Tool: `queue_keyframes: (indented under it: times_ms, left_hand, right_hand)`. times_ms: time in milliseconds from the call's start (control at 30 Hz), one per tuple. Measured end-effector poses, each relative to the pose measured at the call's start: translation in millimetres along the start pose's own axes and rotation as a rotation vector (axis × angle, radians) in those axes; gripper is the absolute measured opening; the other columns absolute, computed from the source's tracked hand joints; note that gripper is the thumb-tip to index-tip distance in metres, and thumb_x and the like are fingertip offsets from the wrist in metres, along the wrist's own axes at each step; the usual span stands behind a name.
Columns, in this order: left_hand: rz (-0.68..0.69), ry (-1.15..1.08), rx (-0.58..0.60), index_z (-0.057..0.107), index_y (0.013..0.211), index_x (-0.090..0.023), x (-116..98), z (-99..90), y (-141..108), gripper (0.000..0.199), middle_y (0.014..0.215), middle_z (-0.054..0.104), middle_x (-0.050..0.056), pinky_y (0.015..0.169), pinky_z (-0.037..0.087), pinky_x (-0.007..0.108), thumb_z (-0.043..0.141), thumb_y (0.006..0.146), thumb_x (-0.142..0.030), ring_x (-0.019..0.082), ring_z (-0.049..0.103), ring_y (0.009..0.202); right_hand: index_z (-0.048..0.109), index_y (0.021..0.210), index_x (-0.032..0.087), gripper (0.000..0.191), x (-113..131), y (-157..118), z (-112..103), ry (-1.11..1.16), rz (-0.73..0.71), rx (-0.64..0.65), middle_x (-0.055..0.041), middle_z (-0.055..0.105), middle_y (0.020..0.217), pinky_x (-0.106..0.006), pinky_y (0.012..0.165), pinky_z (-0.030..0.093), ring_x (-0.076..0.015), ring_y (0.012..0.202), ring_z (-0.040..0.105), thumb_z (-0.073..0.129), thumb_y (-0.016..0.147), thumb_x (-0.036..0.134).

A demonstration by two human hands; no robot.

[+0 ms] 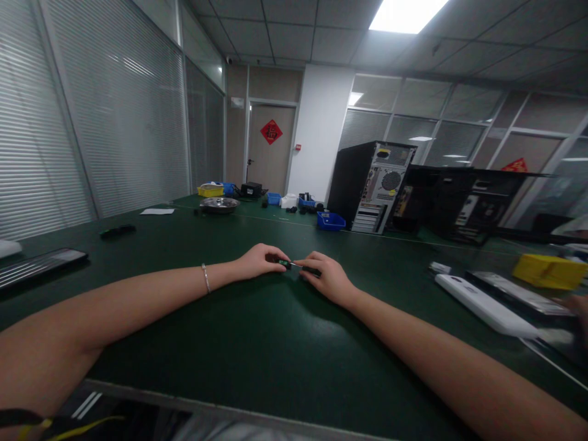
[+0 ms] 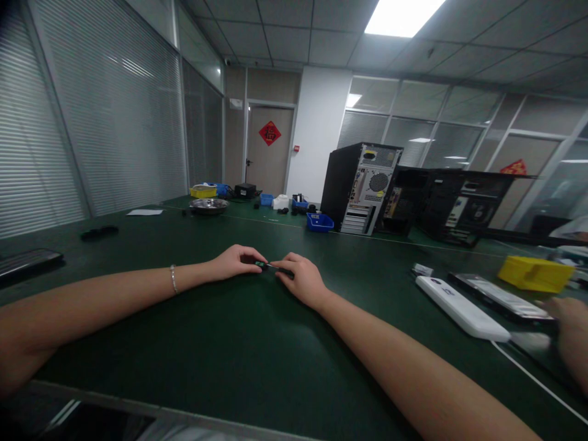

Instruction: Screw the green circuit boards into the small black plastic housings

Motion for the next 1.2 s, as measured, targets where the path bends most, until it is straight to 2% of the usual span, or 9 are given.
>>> queue_keyframes:
  times_ms: [300, 533, 1200]
  left_hand:
    - [0.008, 0.015, -0.007, 0.071, 0.106, -0.016, -3, 0.7, -2, 0.032, 0.101, 0.072, 0.008, 0.079, 0.049, 0.030, 0.070, 0.078, -0.033, 0.021, 0.065, 0.090]
    - [-0.009, 0.015, -0.006, 0.072, 0.105, -0.015, -5, 1.1, -2, 0.033, 0.098, 0.073, 0.008, 0.079, 0.049, 0.030, 0.071, 0.077, -0.033, 0.021, 0.066, 0.087]
    - [0.009, 0.014, -0.006, 0.073, 0.104, -0.016, -10, 1.2, -3, 0.031, 0.097, 0.073, 0.008, 0.078, 0.050, 0.030, 0.072, 0.076, -0.032, 0.021, 0.065, 0.087]
  right_hand:
    - [0.060, 0.113, 0.017, 0.023, -1, 0, 2, 0.019, -0.014, 0.007, -0.0069, 0.063, 0.114, -0.040, 0.081, 0.054, -0.0203, 0.094, 0.064, 0.058, 0.094, 0.028]
    - [0.059, 0.116, 0.017, 0.025, 10, 0, -3, 0.076, -0.051, 0.003, -0.0071, 0.062, 0.114, -0.041, 0.082, 0.053, -0.0212, 0.097, 0.063, 0.058, 0.094, 0.028]
    - [0.061, 0.112, 0.016, 0.020, 15, -2, -5, 0.160, -0.100, 0.011, -0.0063, 0.064, 0.111, -0.041, 0.083, 0.053, -0.0204, 0.096, 0.064, 0.057, 0.094, 0.024]
Point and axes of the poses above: each hand's wrist, its own y-axis towards the middle knuckle, its own z-axis out of the palm, x = y × z, the point moved 10 cm from there along y, towards the middle knuckle
